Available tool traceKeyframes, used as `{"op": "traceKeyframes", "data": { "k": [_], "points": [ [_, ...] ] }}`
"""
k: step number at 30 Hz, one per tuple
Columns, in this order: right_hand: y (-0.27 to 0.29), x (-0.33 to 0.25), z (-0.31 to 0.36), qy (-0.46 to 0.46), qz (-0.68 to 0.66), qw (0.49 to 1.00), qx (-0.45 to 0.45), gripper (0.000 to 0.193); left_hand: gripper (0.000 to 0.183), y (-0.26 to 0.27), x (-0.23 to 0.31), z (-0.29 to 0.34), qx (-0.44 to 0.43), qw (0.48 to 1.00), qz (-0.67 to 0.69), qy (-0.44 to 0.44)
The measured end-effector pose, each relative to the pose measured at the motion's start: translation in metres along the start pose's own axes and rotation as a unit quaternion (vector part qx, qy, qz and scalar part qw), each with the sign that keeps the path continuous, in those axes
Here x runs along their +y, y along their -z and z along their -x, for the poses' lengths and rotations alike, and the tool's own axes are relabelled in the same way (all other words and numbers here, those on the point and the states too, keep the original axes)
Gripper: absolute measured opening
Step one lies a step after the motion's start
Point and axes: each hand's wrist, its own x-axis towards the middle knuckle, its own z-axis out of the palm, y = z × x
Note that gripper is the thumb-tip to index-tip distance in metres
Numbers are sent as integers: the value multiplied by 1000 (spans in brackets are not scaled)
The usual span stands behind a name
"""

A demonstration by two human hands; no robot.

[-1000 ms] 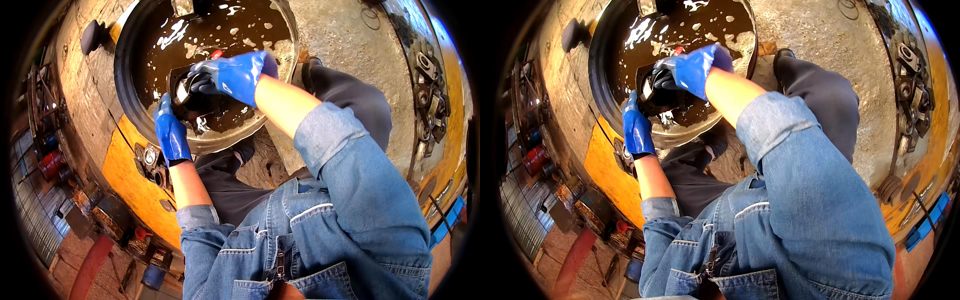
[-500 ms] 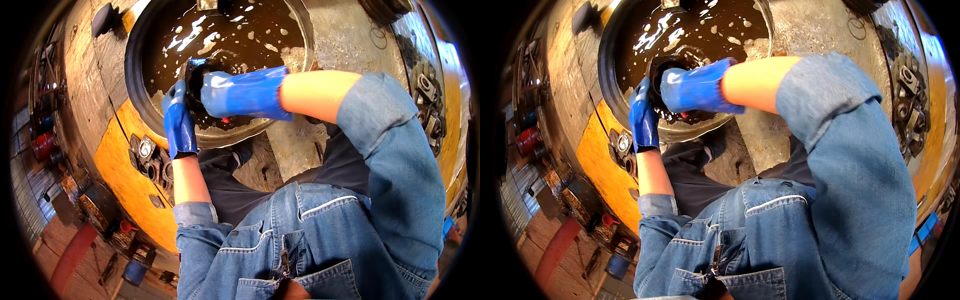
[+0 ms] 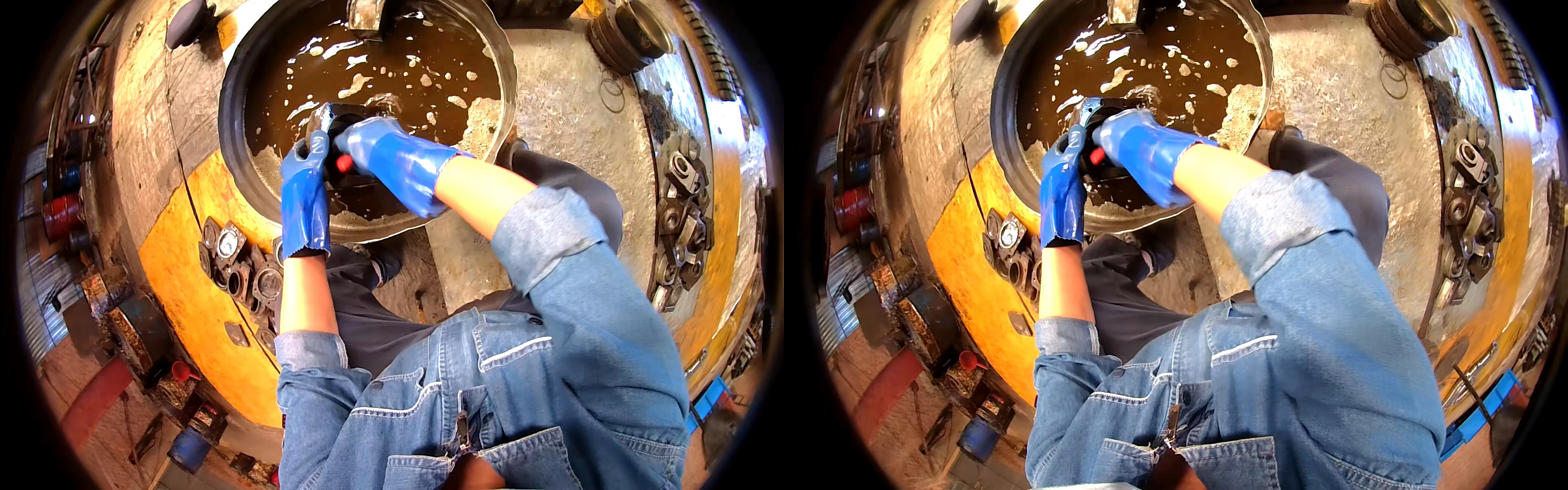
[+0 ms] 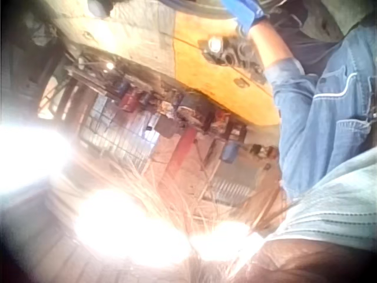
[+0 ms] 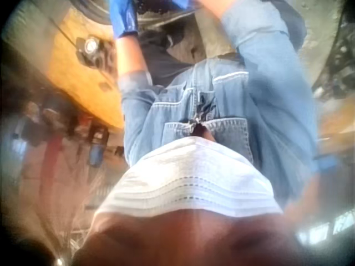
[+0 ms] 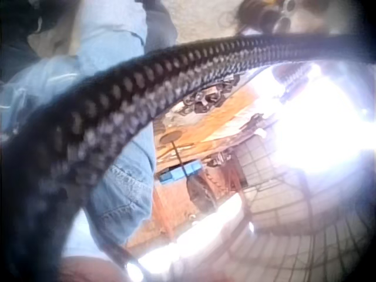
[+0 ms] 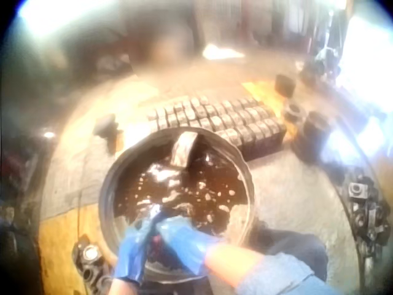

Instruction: The person cleans various metal mechanical parts by scrubbing them with a brush inside a bucket of dark cleaning liquid and then wiping them with a cloth.

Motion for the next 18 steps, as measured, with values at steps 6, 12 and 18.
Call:
{"op": "traceKeyframes", "data": {
  "k": [6,12,18],
  "points": [
    [5,2,22,-16,-145,989,16,25,51,0,8,-2,-9,999,-21,43],
    [28,-13,58,99,254,960,71,31,54,-13,8,4,8,1000,-13,-21],
    [21,19,26,-120,130,984,-6,38,68,-30,-4,-7,63,992,-88,-69]
  ]
}}
